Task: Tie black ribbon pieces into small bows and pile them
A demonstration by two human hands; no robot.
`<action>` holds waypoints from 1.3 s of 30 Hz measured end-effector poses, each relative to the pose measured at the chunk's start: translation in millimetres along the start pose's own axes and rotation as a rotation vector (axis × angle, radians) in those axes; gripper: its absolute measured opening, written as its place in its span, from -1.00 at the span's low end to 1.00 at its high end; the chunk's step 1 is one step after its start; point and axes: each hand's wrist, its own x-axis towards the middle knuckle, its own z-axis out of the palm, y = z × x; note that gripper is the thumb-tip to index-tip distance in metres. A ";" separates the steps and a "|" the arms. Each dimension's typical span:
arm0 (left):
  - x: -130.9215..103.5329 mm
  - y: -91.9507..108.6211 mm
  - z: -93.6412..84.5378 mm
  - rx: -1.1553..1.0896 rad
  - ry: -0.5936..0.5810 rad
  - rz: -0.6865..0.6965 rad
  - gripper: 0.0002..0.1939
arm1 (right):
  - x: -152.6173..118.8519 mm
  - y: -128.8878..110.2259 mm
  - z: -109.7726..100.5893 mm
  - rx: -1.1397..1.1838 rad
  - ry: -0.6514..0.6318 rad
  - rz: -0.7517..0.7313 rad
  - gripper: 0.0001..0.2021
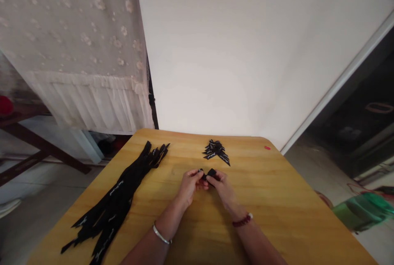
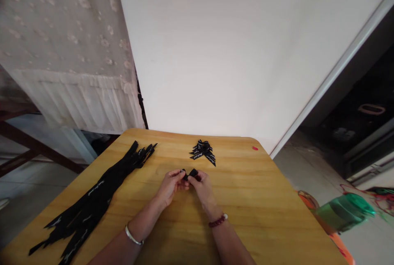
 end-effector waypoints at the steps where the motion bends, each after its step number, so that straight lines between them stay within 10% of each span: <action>1: -0.2 0.7 0.3 -0.020 0.006 -0.008 -0.73 | -0.1 0.0 -0.5 0.009 0.002 0.002 -0.85; 39: 1.9 6.7 -4.0 -0.157 0.083 -0.068 -0.87 | 6.9 4.6 -10.0 -0.181 -0.019 -0.059 -0.90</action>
